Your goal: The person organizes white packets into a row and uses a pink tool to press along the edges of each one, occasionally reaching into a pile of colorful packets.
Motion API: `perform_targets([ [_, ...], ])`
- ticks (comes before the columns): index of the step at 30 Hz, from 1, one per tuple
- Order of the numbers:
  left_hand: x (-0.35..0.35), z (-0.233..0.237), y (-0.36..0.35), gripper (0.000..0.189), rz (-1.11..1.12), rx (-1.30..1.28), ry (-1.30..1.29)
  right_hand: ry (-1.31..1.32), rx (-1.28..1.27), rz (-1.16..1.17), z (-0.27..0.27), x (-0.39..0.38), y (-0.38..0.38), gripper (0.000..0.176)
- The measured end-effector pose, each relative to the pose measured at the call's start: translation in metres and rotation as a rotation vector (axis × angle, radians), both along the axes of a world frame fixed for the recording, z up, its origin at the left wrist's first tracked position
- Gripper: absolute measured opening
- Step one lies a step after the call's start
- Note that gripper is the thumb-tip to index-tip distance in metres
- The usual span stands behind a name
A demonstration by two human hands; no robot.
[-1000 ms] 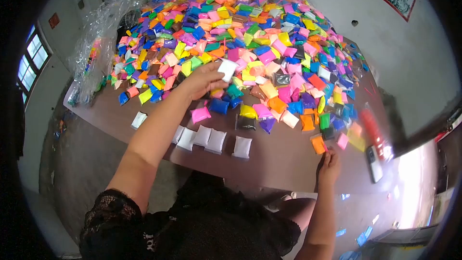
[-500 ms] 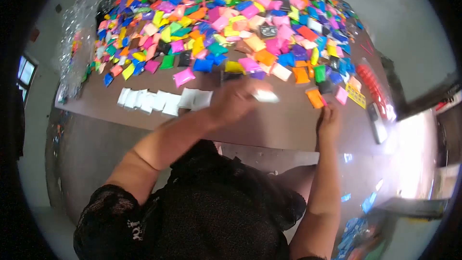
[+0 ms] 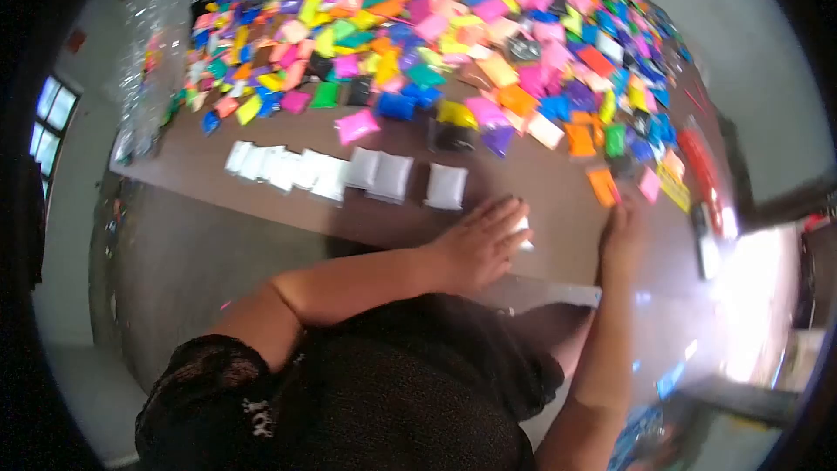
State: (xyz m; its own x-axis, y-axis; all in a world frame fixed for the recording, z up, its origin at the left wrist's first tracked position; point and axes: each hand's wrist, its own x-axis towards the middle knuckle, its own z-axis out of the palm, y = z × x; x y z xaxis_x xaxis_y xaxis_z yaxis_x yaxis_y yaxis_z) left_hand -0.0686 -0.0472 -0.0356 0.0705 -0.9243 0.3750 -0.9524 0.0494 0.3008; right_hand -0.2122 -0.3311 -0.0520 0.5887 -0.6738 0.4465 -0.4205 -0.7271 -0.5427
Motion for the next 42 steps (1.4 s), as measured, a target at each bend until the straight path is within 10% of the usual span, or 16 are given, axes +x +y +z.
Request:
perform_targets([
  [3,0.001,-0.003,-0.001,0.063,-0.015,0.007,-0.101,-0.037,0.086,-0.042,0.013,0.008,0.016,0.023],
  [10,0.036,0.026,-0.002,0.056,-0.027,0.022,0.690,-0.067,0.069,-0.100,0.014,0.012,0.015,0.018],
  [15,0.025,0.025,-0.009,0.047,-0.130,0.025,-0.007,-0.052,0.060,-0.109,0.015,0.013,0.015,0.017],
  [20,0.036,0.032,-0.018,0.054,-0.309,0.074,-0.183,-0.019,0.075,-0.144,0.020,0.012,0.019,0.018],
  [29,0.057,0.015,-0.027,0.046,-0.220,-0.117,0.363,-0.008,0.036,-0.124,0.001,0.006,0.009,0.017],
  [33,0.058,0.026,-0.021,0.038,-0.192,-0.065,1.009,-0.449,0.543,-0.166,0.009,0.008,0.053,0.019],
  [42,0.065,0.045,-0.022,0.050,-0.140,0.246,1.981,-0.374,0.787,-0.161,0.037,-0.001,0.144,0.015],
])
